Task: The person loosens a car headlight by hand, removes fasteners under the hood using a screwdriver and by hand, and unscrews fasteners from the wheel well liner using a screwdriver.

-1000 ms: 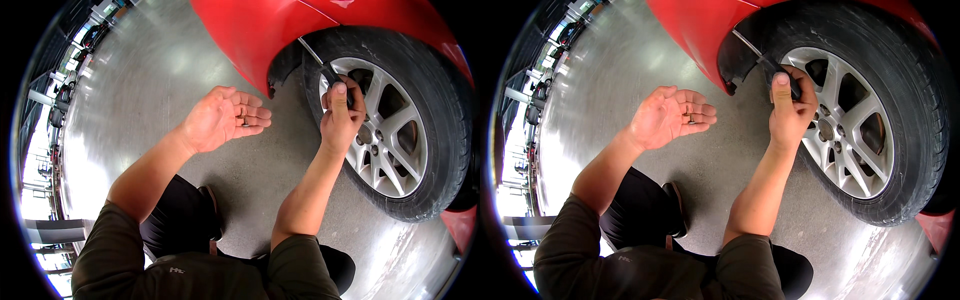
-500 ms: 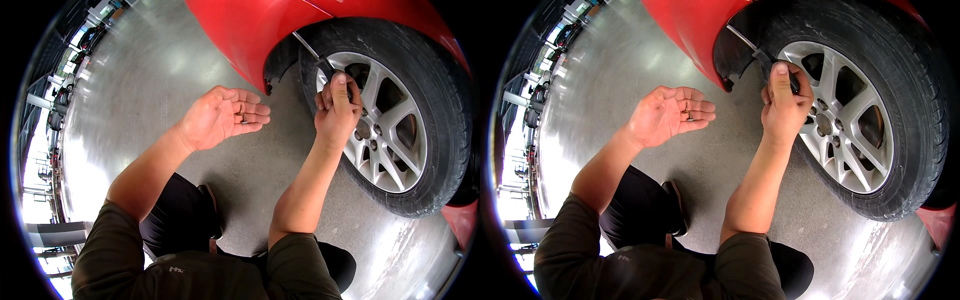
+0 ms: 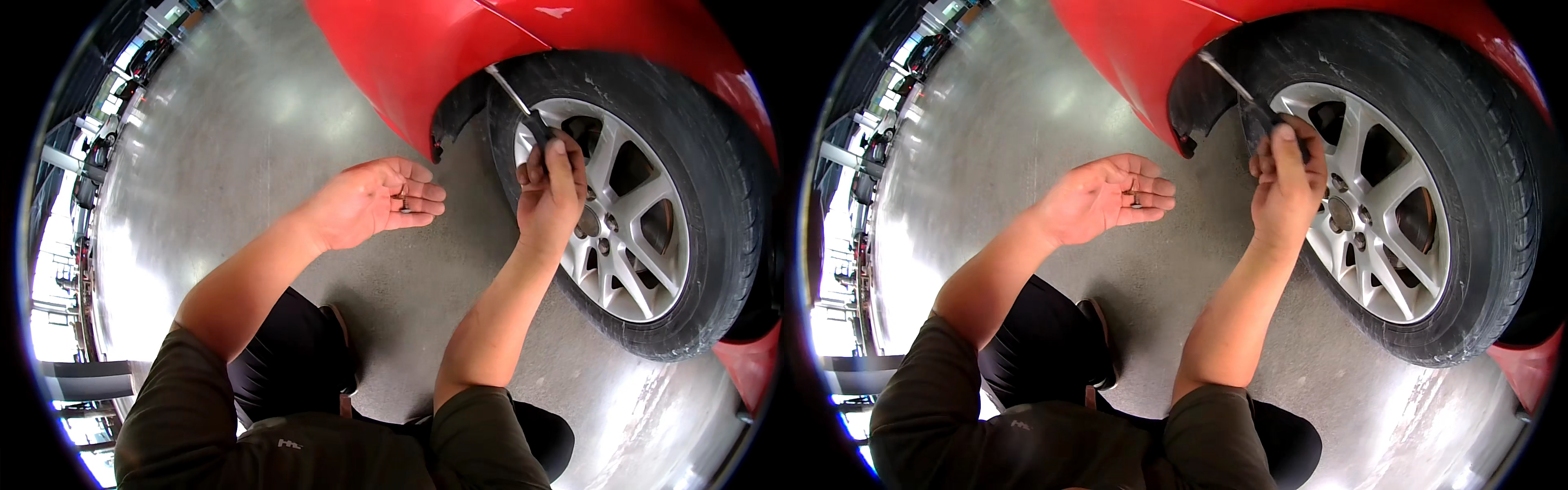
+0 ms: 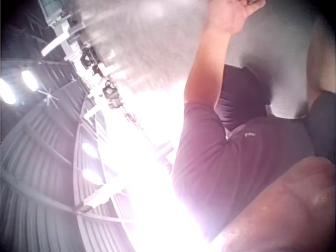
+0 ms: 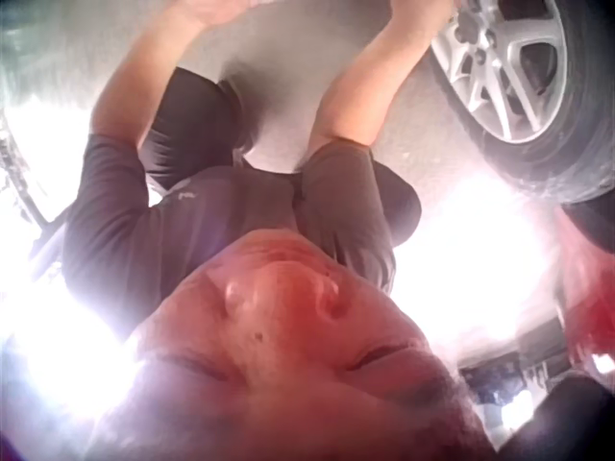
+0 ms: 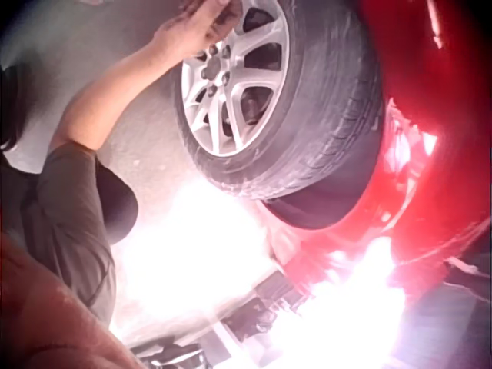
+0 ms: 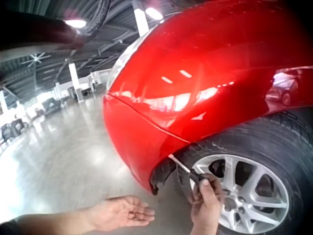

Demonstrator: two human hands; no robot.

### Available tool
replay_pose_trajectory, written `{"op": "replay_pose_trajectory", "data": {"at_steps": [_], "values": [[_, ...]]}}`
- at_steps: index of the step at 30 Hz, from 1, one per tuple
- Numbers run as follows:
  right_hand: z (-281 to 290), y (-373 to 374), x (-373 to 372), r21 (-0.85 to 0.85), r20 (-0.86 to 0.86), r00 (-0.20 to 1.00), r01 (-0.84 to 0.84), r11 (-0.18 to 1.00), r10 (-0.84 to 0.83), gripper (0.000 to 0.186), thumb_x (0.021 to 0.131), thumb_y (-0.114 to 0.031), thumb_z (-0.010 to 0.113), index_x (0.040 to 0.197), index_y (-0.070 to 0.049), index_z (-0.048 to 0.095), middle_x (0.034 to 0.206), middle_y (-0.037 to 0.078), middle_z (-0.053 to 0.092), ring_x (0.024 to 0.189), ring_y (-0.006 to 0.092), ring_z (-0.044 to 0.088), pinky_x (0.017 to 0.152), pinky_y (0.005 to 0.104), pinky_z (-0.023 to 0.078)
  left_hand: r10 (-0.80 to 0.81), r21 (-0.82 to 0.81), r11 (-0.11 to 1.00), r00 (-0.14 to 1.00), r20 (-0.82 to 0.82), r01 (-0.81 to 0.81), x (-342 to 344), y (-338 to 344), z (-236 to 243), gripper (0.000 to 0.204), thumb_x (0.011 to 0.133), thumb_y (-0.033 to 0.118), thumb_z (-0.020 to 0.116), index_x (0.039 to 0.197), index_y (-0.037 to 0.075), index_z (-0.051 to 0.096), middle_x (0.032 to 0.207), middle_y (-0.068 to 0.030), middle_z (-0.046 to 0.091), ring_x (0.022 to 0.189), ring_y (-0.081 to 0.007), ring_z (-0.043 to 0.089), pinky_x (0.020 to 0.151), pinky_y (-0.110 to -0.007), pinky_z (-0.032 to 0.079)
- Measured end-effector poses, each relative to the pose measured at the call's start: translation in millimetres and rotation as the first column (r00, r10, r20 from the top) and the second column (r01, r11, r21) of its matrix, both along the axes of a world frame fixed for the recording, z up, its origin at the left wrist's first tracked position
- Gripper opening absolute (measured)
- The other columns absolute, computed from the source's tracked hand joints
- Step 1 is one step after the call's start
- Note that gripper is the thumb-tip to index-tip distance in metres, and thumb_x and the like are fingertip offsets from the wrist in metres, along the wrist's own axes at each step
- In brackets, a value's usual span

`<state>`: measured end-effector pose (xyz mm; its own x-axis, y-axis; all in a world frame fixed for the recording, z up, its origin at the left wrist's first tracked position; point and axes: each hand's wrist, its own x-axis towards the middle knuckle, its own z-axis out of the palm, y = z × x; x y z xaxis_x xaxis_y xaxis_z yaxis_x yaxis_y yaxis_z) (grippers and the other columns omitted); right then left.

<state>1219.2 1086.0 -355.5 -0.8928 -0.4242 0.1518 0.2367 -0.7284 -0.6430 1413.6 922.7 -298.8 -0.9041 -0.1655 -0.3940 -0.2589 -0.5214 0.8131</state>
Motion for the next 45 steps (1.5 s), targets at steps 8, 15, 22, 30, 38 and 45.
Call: {"op": "replay_pose_trajectory", "data": {"at_steps": [8, 15, 22, 30, 38, 45], "values": [[-131.8, 22.3, 9.2, -0.125, 0.11, 0.922, -0.358, 0.925, 0.372, 0.038, 0.093, -0.002, 0.068, 0.128, -0.002, 0.055, 0.108, 0.02, 0.072, 0.097, 0.0246, 0.074, 0.093, 0.0438, 0.061, 0.014, -0.037, 0.999, 0.986, 0.165, -0.008, -29.7, -6.5, -52.0, 0.029, 0.1, 0.003, 0.044, 0.126, 0.001, 0.058, 0.126, -0.0171, 0.065, 0.119, -0.031, 0.065, 0.106, -0.048, 0.053], [-208.5, 77.1, 102.7, 0.19, 0.542, 0.8, -0.415, 0.89, 0.258, 0.048, 0.091, 0.0, 0.07, 0.137, -0.003, 0.057, 0.105, 0.007, 0.072, 0.095, 0.0188, 0.071, 0.096, 0.0334, 0.057, -0.156, 0.106, 0.986, 0.95, 0.27, 0.132, -81.0, 6.0, -153.3, 0.023, 0.102, 0.009, 0.047, 0.119, 0.002, 0.059, 0.117, -0.0145, 0.067, 0.109, -0.0263, 0.065, 0.103, -0.045, 0.054], [-283.4, 147.2, 185.0, 0.887, 0.25, 0.893, -0.057, 0.458, -0.373, 0.027, 0.089, -0.004, 0.065, 0.117, -0.003, 0.063, 0.1, 0.009, 0.071, 0.088, 0.0222, 0.069, 0.08, 0.0347, 0.054, -0.471, 0.204, 0.881, 0.759, 0.45, 0.426, -107.7, 72.3, -244.6, 0.036, 0.106, 0.032, 0.045, 0.12, 0.001, 0.059, 0.117, -0.0134, 0.064, 0.111, -0.0272, 0.062, 0.108, -0.046, 0.049], [-273.9, 139.8, 244.8, 0.95, -0.255, 0.828, 0.117, -0.291, -0.5, 0.032, 0.083, -0.008, 0.068, 0.114, -0.006, 0.06, 0.108, 0.02, 0.065, 0.101, 0.0437, 0.063, 0.089, 0.0533, 0.051, -0.522, 0.094, 0.763, 0.525, 0.672, 0.639, -93.8, 111.8, -299.8, 0.055, 0.103, 0.052, 0.045, 0.123, 0.003, 0.059, 0.118, -0.0103, 0.06, 0.112, -0.0263, 0.059, 0.115, -0.048, 0.041], [-275.2, 132.3, 240.4, 0.951, -0.162, 0.86, 0.005, -0.309, -0.484, 0.043, 0.079, -0.018, 0.075, 0.116, -0.006, 0.057, 0.113, 0.019, 0.059, 0.107, 0.0413, 0.06, 0.092, 0.0509, 0.051, -0.544, 0.107, 0.675, 0.393, 0.742, 0.73, -88.2, 104.0, -294.8, 0.07, 0.104, 0.057, 0.041, 0.145, 0.002, 0.049, 0.14, -0.0117, 0.052, 0.135, -0.0333, 0.048, 0.12, -0.053, 0.034], [-251.2, 164.6, 206.6, 0.898, 0.391, 0.821, -0.439, -0.021, -0.415, 0.057, 0.08, -0.026, 0.075, 0.129, 0.001, 0.06, 0.125, 0.023, 0.064, 0.112, 0.0392, 0.066, 0.097, 0.0452, 0.053, -0.374, -0.029, 0.816, 0.566, 0.735, 0.577, -52.9, 115.2, -227.3, 0.074, 0.105, 0.057, 0.035, 0.159, 0.005, 0.036, 0.162, -0.0176, 0.035, 0.143, -0.0389, 0.042, 0.113, -0.055, 0.043]]}}
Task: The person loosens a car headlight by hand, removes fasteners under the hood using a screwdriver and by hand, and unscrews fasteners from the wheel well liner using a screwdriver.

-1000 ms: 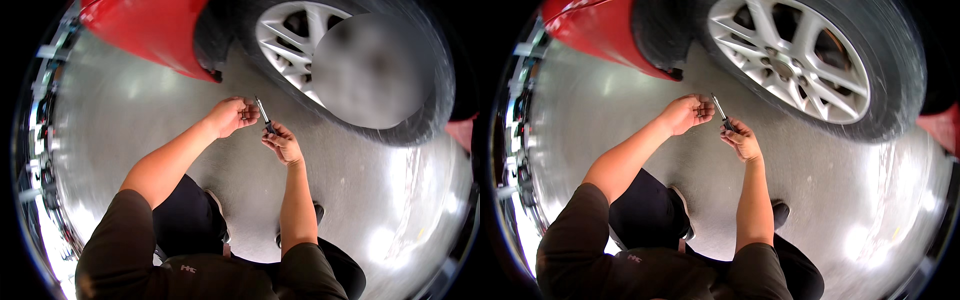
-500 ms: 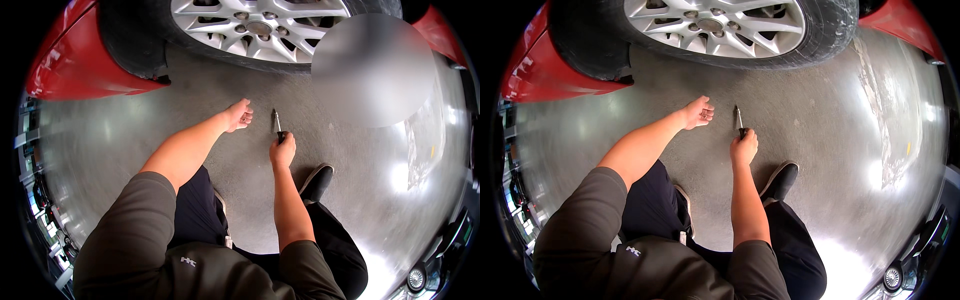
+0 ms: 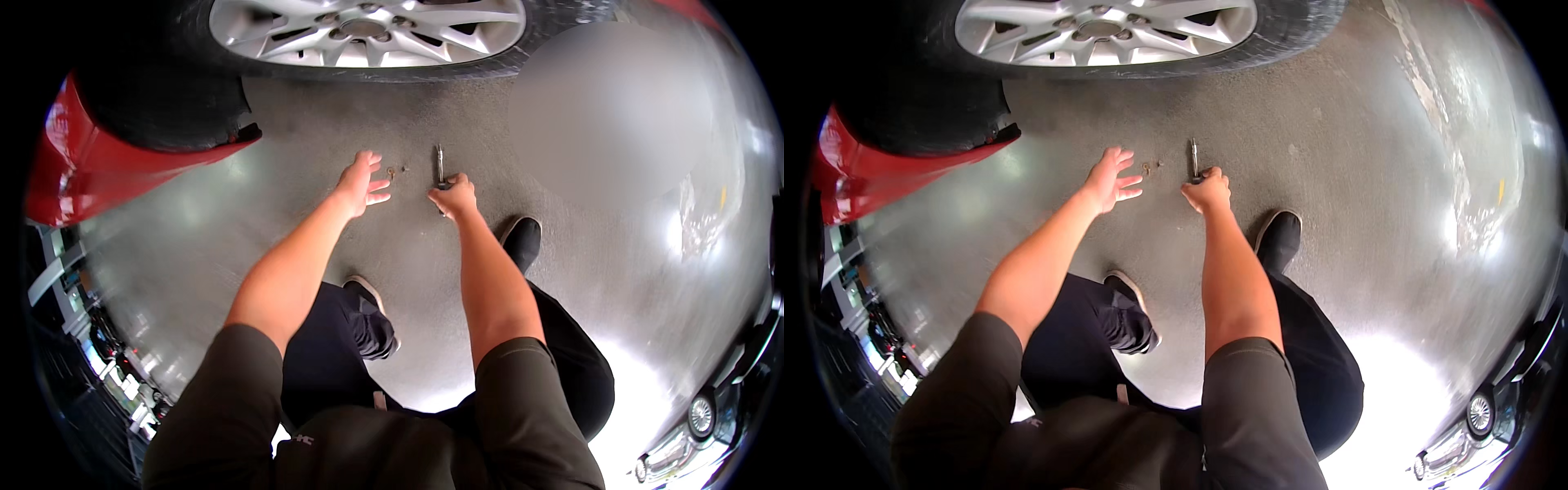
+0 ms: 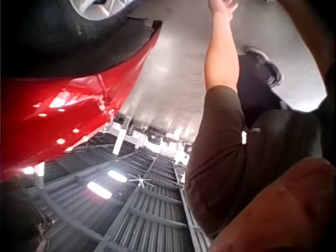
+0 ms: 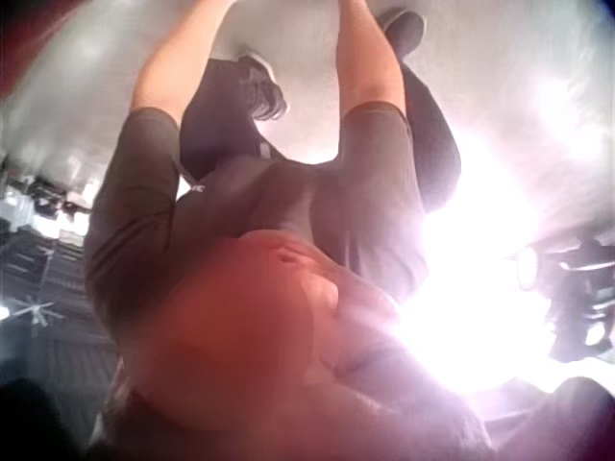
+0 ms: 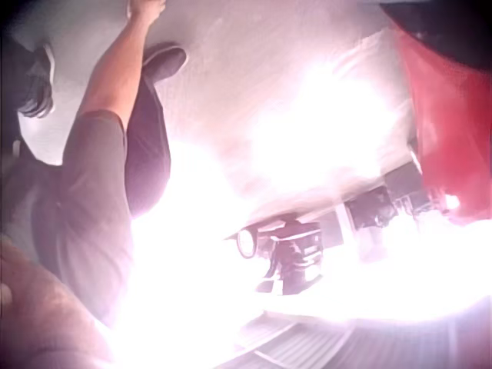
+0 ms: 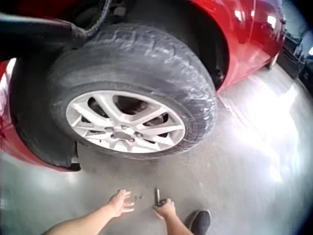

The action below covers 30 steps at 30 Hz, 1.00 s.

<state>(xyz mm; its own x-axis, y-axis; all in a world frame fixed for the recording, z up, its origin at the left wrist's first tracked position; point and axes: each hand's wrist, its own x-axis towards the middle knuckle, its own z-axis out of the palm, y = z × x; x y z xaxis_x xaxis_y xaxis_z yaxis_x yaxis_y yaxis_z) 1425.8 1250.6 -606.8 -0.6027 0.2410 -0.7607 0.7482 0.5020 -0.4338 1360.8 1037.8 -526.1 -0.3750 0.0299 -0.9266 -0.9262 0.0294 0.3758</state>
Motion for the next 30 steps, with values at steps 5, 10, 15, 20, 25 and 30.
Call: {"op": "replay_pose_trajectory", "data": {"at_steps": [5, 10, 15, 20, 25, 30], "values": [[49.2, 71.4, 11.0, -0.193, 0.069, 0.969, -0.219, 0.956, 0.236, 0.054, 0.084, -0.034, 0.071, 0.126, 0.001, 0.066, 0.122, 0.021, 0.071, 0.115, 0.0347, 0.069, 0.099, 0.042, 0.053, 0.014, -0.139, 0.989, 0.984, -0.18, -0.039, 102.1, 13.4, 61.1, 0.029, 0.107, 0.026, 0.048, 0.112, 0.003, 0.066, 0.09, -0.0045, 0.067, 0.077, -0.0158, 0.065, 0.072, -0.036, 0.058], [131.4, 173.1, 114.2, -0.149, 0.006, 0.999, 0.037, 0.988, -0.036, 0.042, 0.089, -0.031, 0.067, 0.12, -0.002, 0.069, 0.107, 0.017, 0.076, 0.102, 0.0315, 0.072, 0.09, 0.04, 0.055, -0.42, -0.162, 0.9, 0.904, -0.078, 0.404, 224.0, 57.1, 181.9, 0.022, 0.105, 0.011, 0.048, 0.112, -0.001, 0.066, 0.085, -0.0055, 0.063, 0.063, -0.011, 0.059, 0.06, -0.031, 0.059], [218.6, 227.2, 390.5, 0.079, 0.096, 0.812, 0.57, 0.818, -0.575, 0.029, 0.099, -0.027, 0.06, 0.085, -0.002, 0.068, 0.071, 0.008, 0.067, 0.055, 0.0176, 0.06, 0.054, 0.0348, 0.049, -0.835, -0.329, 0.547, 0.476, -0.275, 0.77, 240.9, 95.2, 318.2, 0.027, 0.095, 0.01, 0.061, 0.12, 0.002, 0.067, 0.097, -0.0135, 0.072, 0.084, -0.0221, 0.071, 0.079, -0.036, 0.056], [379.3, 157.6, 686.2, 0.106, 0.628, 0.728, 0.272, 0.956, -0.276, 0.022, 0.087, -0.024, 0.062, 0.093, -0.008, 0.077, 0.085, 0.013, 0.076, 0.086, 0.0306, 0.074, 0.079, 0.0438, 0.06, -0.954, -0.177, 0.259, 0.28, 0.106, 0.949, 138.9, 100.9, 408.3, 0.025, 0.098, 0.023, 0.057, 0.102, 0.001, 0.068, 0.091, -0.0127, 0.073, 0.082, -0.0238, 0.071, 0.078, -0.038, 0.055], [542.6, 190.5, 573.7, -0.203, 0.889, 0.392, 0.8, 0.564, -0.236, 0.027, 0.097, -0.022, 0.062, 0.118, -0.008, 0.072, 0.102, 0.009, 0.074, 0.092, 0.0264, 0.072, 0.075, 0.0445, 0.059, -0.906, -0.51, 0.186, 0.347, 0.241, 0.84, 52.2, 43.2, 468.4, 0.025, 0.092, 0.021, 0.055, 0.09, 0.002, 0.07, 0.079, -0.0151, 0.071, 0.072, -0.0276, 0.07, 0.07, -0.044, 0.055], [552.4, 379.4, 422.3, -0.159, 0.416, 0.545, 0.832, 0.531, -0.728, 0.024, 0.095, -0.02, 0.066, 0.112, -0.003, 0.07, 0.091, 0.009, 0.073, 0.074, 0.0175, 0.067, 0.063, 0.0315, 0.055, -0.781, -0.465, 0.479, 0.603, 0.161, 0.744, -13.4, 207.0, 523.0, 0.029, 0.096, 0.024, 0.053, 0.094, 0.001, 0.07, 0.082, -0.0104, 0.071, 0.071, -0.0215, 0.07, 0.067, -0.038, 0.056]]}}
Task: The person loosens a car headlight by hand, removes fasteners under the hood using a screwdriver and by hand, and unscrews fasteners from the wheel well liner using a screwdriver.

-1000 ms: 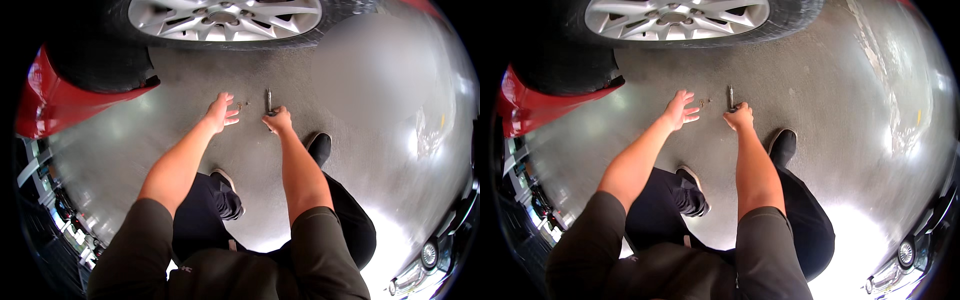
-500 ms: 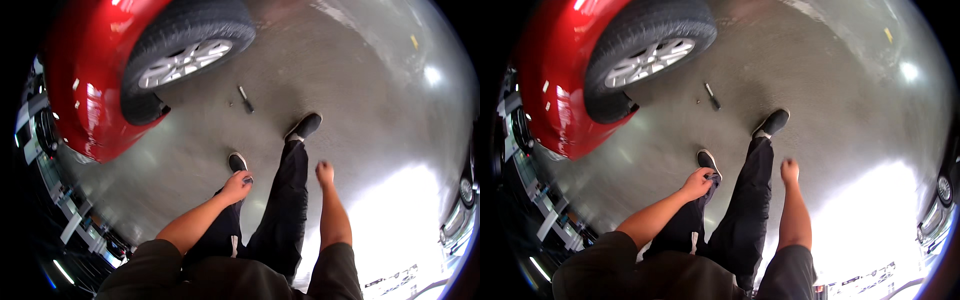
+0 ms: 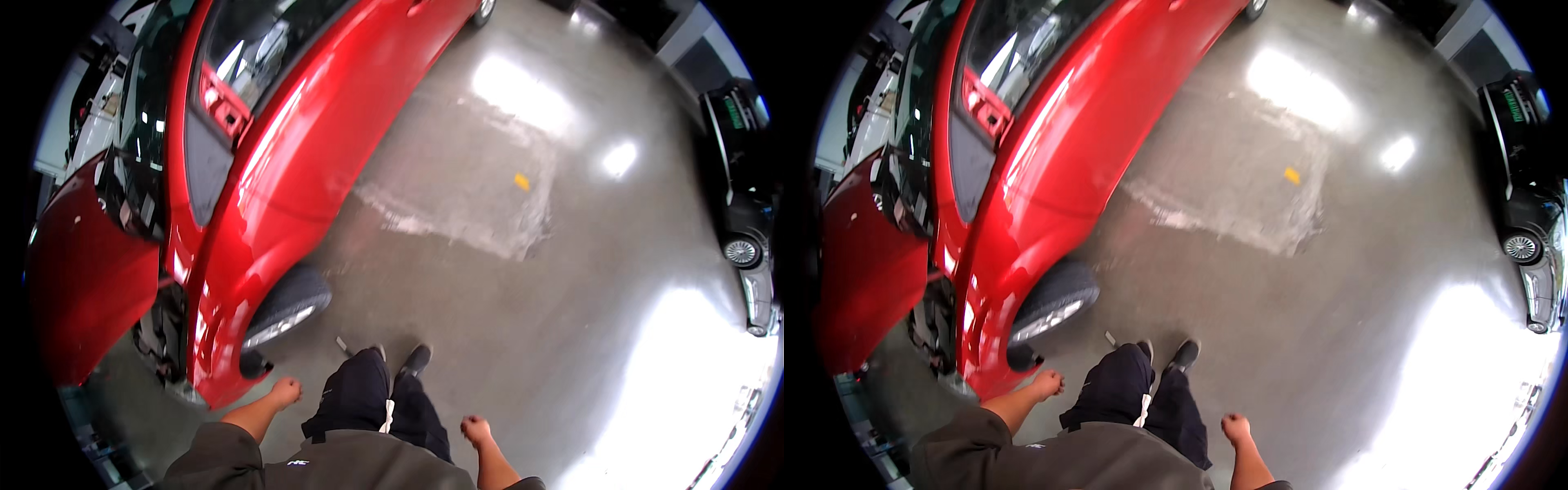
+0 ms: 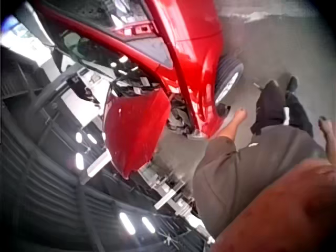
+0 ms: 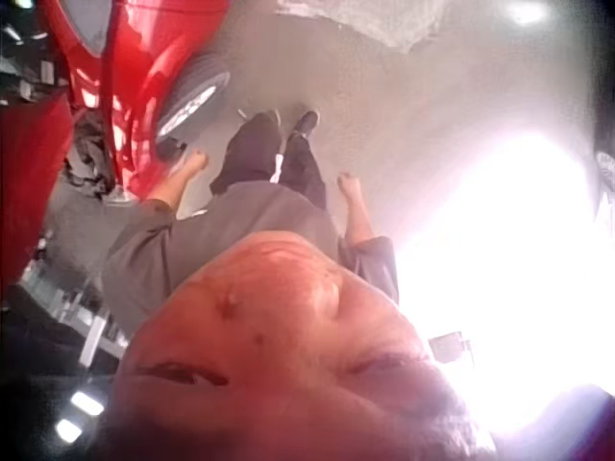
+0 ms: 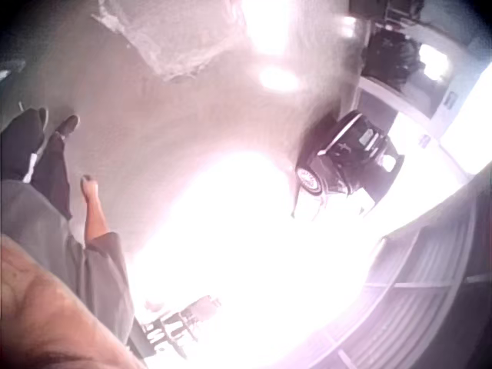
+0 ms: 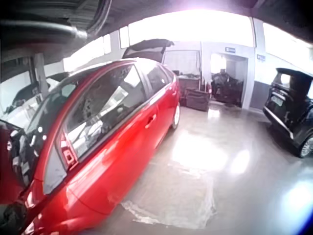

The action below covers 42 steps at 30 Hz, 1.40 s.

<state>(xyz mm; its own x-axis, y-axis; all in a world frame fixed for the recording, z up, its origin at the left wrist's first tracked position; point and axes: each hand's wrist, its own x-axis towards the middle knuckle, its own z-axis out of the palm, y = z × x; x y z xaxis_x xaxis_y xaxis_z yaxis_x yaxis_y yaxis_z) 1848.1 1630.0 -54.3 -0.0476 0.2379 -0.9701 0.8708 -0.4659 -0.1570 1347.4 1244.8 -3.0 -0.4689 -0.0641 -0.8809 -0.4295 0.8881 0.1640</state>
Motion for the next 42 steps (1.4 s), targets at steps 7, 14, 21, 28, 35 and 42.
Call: {"op": "replay_pose_trajectory", "data": {"at_steps": [7, 14, 21, 28, 35, 42], "values": [[113.3, 318.2, -245.9, 0.195, -0.581, 0.761, 0.476, 0.857, -0.29, 0.029, 0.099, -0.015, 0.061, 0.123, 0.002, 0.065, 0.099, 0.011, 0.074, 0.081, 0.0178, 0.069, 0.071, 0.0306, 0.056, -0.527, 0.061, 0.849, 0.833, 0.17, 0.525, -130.8, 252.8, -8.1, 0.036, 0.094, 0.027, 0.052, 0.108, 0.002, 0.073, 0.101, -0.0139, 0.077, 0.081, -0.0231, 0.075, 0.076, -0.037, 0.059], [75.2, 461.4, -227.8, 0.224, -0.226, 0.869, 0.487, 0.844, -0.441, 0.02, 0.096, -0.014, 0.061, 0.109, -0.002, 0.069, 0.084, 0.01, 0.071, 0.072, 0.0204, 0.068, 0.062, 0.0315, 0.055, -0.587, 0.268, 0.647, 0.691, -0.422, 0.714, -332.4, 641.9, -1.8, 0.031, 0.095, 0.027, 0.054, 0.103, 0.003, 0.072, 0.095, -0.0207, 0.075, 0.088, -0.0385, 0.072, 0.08, -0.048, 0.055], [131.2, 591.1, -294.0, 0.107, 0.026, 0.872, 0.484, 0.868, -0.489, 0.017, 0.09, -0.015, 0.068, 0.099, -0.001, 0.071, 0.082, 0.01, 0.07, 0.068, 0.0214, 0.067, 0.059, 0.0366, 0.055, -0.312, 0.543, 0.705, 0.887, -0.34, 0.456, -465.9, 997.5, 59.8, 0.024, 0.103, 0.017, 0.054, 0.111, 0.0, 0.068, 0.092, -0.0113, 0.073, 0.075, -0.0186, 0.071, 0.07, -0.034, 0.058], [21.7, 904.6, -331.2, 0.192, -0.056, 0.986, 0.168, 0.967, -0.16, 0.022, 0.088, -0.013, 0.066, 0.099, 0.004, 0.073, 0.084, 0.011, 0.073, 0.068, 0.0214, 0.067, 0.057, 0.0365, 0.054, -0.768, 0.15, 0.544, 0.562, -0.307, 0.826, -486.6, 1153.8, 30.5, 0.031, 0.092, 0.027, 0.056, 0.085, 0.003, 0.073, 0.079, -0.0142, 0.075, 0.076, -0.0247, 0.073, 0.073, -0.041, 0.058], [129.7, 1395.6, -560.3, 0.345, -0.587, 0.648, 0.742, 0.574, -0.486, 0.021, 0.097, -0.015, 0.061, 0.112, -0.001, 0.066, 0.081, 0.009, 0.068, 0.067, 0.0174, 0.062, 0.062, 0.0309, 0.054, -0.705, 0.118, 0.706, 0.709, 0.024, 0.698, -525.9, 1288.8, -1.9, 0.034, 0.085, 0.03, 0.055, 0.094, 0.006, 0.078, 0.093, -0.0145, 0.078, 0.087, -0.0281, 0.075, 0.084, -0.042, 0.058], [67.6, 1610.1, -653.0, 0.352, -0.443, 0.756, 0.642, 0.681, -0.483, 0.02, 0.098, -0.014, 0.059, 0.113, -0.003, 0.067, 0.084, 0.009, 0.068, 0.064, 0.0177, 0.063, 0.06, 0.0318, 0.055, -0.874, 0.017, 0.414, 0.402, -0.275, 0.91, -677.7, 1578.0, -95.2, 0.039, 0.086, 0.032, 0.054, 0.098, 0.005, 0.079, 0.103, -0.0212, 0.076, 0.104, -0.0368, 0.073, 0.094, -0.045, 0.055]]}}
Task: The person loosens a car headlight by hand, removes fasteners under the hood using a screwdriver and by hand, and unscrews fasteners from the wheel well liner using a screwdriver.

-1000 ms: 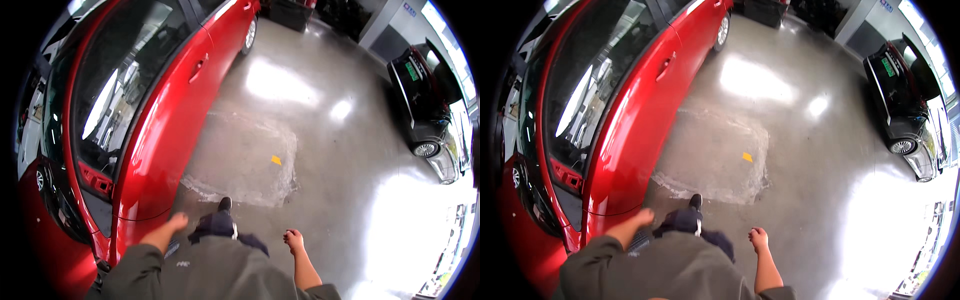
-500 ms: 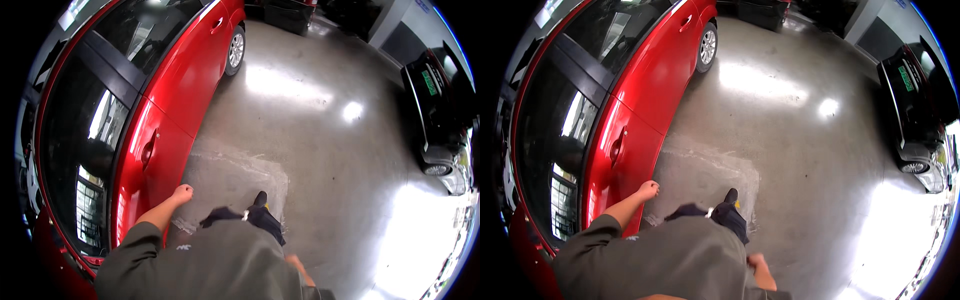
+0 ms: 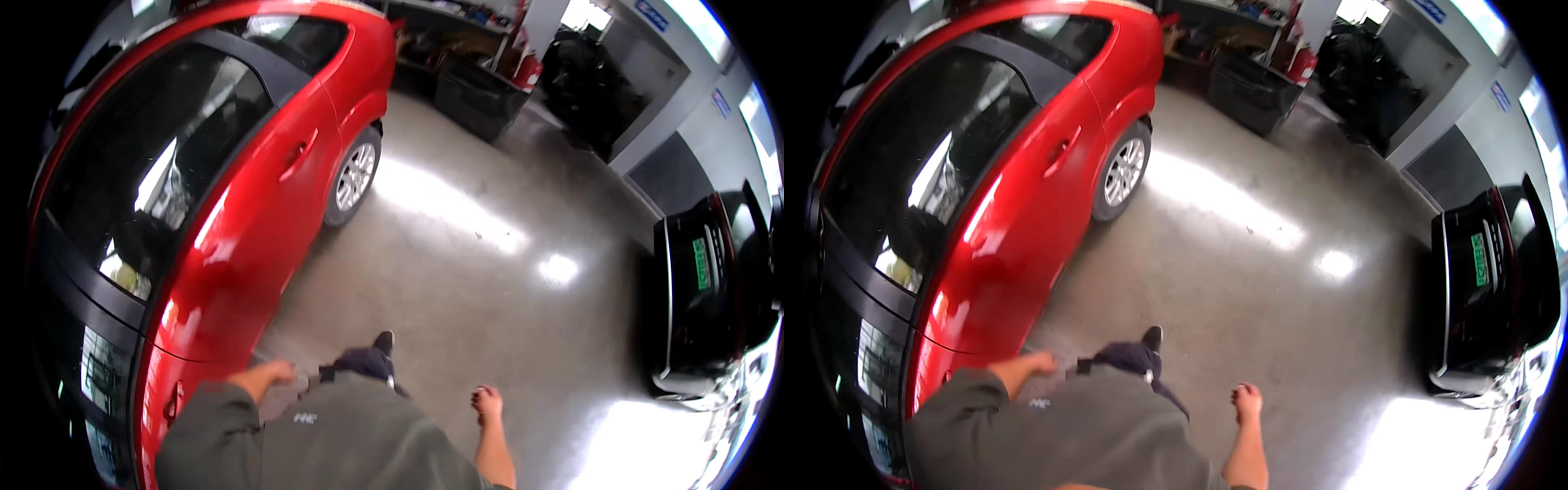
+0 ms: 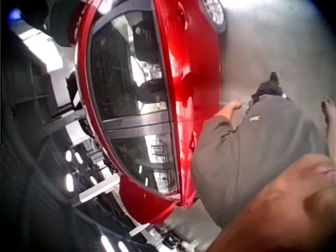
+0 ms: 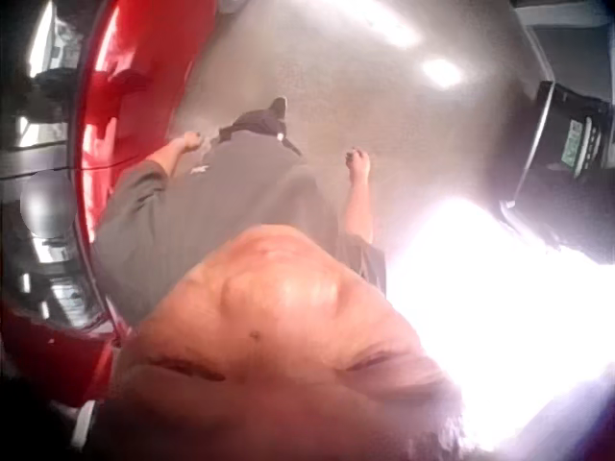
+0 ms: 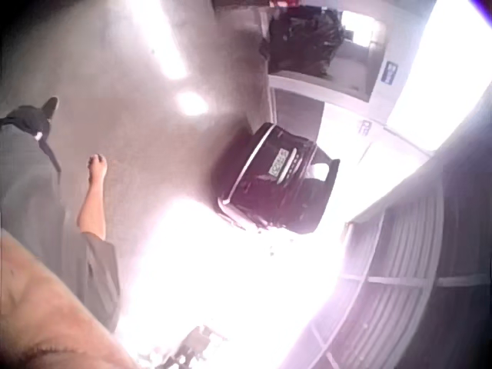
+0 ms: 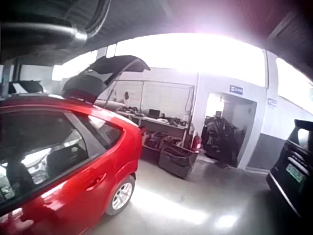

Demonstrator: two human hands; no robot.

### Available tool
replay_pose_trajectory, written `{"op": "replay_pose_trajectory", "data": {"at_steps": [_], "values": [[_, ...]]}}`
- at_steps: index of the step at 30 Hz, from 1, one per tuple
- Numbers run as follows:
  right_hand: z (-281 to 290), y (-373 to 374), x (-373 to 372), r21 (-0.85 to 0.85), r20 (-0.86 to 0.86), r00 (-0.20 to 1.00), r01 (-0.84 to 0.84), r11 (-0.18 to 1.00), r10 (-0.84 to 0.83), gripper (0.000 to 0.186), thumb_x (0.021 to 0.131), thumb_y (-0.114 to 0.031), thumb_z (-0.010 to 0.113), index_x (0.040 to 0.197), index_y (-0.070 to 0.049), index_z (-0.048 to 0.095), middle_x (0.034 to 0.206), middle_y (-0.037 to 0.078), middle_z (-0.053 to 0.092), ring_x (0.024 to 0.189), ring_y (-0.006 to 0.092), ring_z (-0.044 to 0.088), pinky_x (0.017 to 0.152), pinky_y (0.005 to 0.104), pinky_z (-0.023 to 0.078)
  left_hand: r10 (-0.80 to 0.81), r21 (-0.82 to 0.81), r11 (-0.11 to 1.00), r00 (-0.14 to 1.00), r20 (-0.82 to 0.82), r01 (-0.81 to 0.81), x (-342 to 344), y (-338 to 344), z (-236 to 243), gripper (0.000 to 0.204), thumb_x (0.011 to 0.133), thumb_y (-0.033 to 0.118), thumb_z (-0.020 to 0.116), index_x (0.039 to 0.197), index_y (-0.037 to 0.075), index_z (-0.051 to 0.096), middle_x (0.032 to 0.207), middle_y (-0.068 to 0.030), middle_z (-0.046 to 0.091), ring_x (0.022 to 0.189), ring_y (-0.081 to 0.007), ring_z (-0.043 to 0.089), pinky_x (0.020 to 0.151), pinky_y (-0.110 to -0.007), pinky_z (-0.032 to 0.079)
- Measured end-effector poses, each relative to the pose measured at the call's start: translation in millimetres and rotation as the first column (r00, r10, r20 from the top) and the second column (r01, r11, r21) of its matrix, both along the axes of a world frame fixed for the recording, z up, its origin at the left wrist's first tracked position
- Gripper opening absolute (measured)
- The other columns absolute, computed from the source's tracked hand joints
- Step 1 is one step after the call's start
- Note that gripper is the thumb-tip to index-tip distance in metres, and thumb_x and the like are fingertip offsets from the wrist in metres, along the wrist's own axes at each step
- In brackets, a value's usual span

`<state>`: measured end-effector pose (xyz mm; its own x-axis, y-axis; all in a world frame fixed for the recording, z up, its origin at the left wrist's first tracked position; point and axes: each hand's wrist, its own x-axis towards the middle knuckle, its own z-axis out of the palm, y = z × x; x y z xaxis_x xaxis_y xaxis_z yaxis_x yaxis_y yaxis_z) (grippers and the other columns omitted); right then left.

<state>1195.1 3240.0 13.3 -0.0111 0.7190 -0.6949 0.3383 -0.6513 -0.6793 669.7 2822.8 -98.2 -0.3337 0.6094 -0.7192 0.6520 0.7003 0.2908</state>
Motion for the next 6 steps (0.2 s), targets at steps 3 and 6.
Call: {"op": "replay_pose_trajectory", "data": {"at_steps": [3, 6], "values": [[-9.5, 35.4, -7.7, -0.302, 0.425, 0.497, -0.71, 0.636, 0.756, 0.018, 0.088, -0.02, 0.063, 0.092, -0.008, 0.076, 0.083, 0.012, 0.072, 0.069, 0.0205, 0.069, 0.061, 0.0352, 0.056, 0.126, 0.092, 0.986, 0.986, 0.106, -0.136, -63.3, 212.8, 97.3, 0.041, 0.088, 0.031, 0.054, 0.11, 0.003, 0.075, 0.12, -0.0237, 0.071, 0.12, -0.0383, 0.065, 0.102, -0.045, 0.051], [-81.9, 37.5, 20.0, -0.47, 0.222, 0.891, -0.259, 0.844, 0.397, 0.026, 0.089, -0.031, 0.066, 0.098, -0.012, 0.08, 0.088, 0.012, 0.077, 0.081, 0.0234, 0.074, 0.069, 0.0408, 0.057, 0.174, 0.398, 0.891, 0.974, 0.147, -0.219, -117.8, 369.0, 145.4, 0.036, 0.092, 0.026, 0.054, 0.112, 0.003, 0.074, 0.109, -0.0199, 0.075, 0.106, -0.0336, 0.071, 0.095, -0.042, 0.055]]}}
